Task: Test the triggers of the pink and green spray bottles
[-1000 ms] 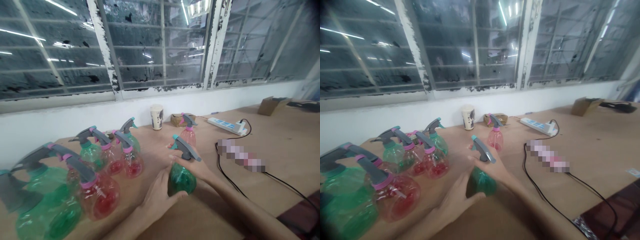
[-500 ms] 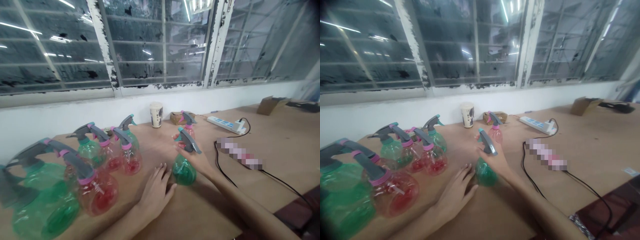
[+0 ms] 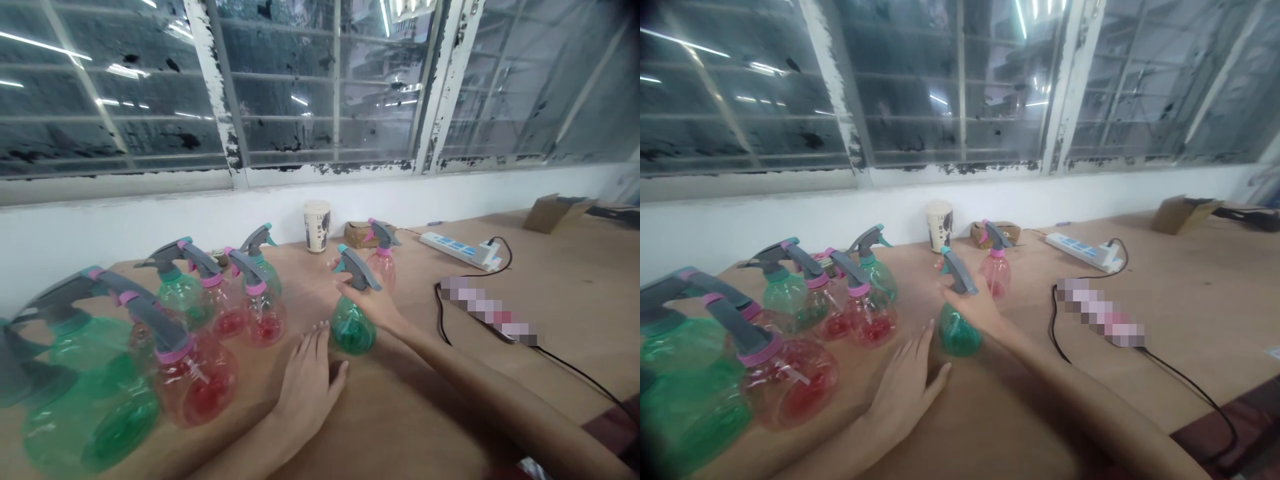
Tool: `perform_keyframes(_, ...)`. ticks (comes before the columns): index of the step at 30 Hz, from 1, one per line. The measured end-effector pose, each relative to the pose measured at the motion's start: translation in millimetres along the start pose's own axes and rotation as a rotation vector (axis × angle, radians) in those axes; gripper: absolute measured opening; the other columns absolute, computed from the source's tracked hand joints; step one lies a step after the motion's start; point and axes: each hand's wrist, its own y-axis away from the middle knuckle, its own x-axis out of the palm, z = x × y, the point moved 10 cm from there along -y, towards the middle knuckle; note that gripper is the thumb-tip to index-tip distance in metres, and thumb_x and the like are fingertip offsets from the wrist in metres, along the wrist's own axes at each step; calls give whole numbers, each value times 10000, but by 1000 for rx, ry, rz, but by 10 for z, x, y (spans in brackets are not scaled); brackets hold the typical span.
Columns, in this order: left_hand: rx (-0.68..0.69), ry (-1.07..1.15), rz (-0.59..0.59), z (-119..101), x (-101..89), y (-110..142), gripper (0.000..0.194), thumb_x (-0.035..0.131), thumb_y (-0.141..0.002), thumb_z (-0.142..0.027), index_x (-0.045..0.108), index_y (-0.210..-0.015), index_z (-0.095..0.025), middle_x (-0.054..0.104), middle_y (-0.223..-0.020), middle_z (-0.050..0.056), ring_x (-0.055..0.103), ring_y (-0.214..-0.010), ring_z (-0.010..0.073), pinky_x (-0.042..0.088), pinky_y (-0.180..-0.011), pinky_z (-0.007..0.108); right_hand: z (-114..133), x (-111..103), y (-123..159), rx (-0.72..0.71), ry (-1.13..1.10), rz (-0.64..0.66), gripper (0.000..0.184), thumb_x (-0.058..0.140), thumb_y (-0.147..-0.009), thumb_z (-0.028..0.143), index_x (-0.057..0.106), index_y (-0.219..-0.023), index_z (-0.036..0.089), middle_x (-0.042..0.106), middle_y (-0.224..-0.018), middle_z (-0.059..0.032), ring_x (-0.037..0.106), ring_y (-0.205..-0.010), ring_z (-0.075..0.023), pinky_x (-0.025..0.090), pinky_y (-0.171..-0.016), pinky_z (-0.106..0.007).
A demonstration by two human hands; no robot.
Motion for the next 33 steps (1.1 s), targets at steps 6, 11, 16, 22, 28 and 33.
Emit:
perform_keyframes(6,24,20,-13,8,49,-9,597,422,-875,-362,334,-1384,-62,435,-1400,214,415,-1287,345,342,-1043,544,56,-44,75,-4,-3,6,303,593,-744,229,579,-1045,265,602,-1134,-36,573,-650,-132,497,-666,-294)
perform_keyframes(11,77,-70,31,-58,71,-10,563,393,-902,-340,357,-1367,-23,446,-1394,206,408,-1298,322,355,-1052,518,40,-62,83,44,-21,13,212,631,-715,273,585,-919,239,645,-938,-28,611,-727,-170,500,-677,-299)
perform_keyframes(16,120,-154,10,-97,70,-1,538,400,-909,-322,382,-1352,-19,462,-1387,187,418,-1292,313,373,-1048,502,43,-107,87,48,70,-30,119,617,-721,302,576,-798,220,614,-730,-1,573,-638,-158,480,-636,-294)
perform_keyframes(22,141,-172,-15,-106,75,-7,516,412,-904,-320,405,-1339,-42,487,-1371,173,428,-1282,310,375,-1045,503,1,-103,82,39,-11,11,178,609,-745,293,590,-913,239,656,-970,-39,634,-846,-191,499,-792,-341)
perform_keyframes(28,134,-164,-5,-94,94,-13,520,419,-903,-323,410,-1335,-34,489,-1367,182,423,-1285,317,375,-1044,509,-29,-113,107,-5,-15,41,271,615,-767,253,587,-1036,269,636,-1135,-49,632,-970,-204,500,-866,-372)
perform_keyframes(33,145,-143,-25,-105,80,-6,506,423,-899,-320,418,-1328,-53,494,-1365,174,425,-1284,311,370,-1045,518,-11,-110,114,-41,-31,41,298,613,-772,237,583,-1066,279,634,-1147,-35,623,-1009,-194,495,-895,-365)
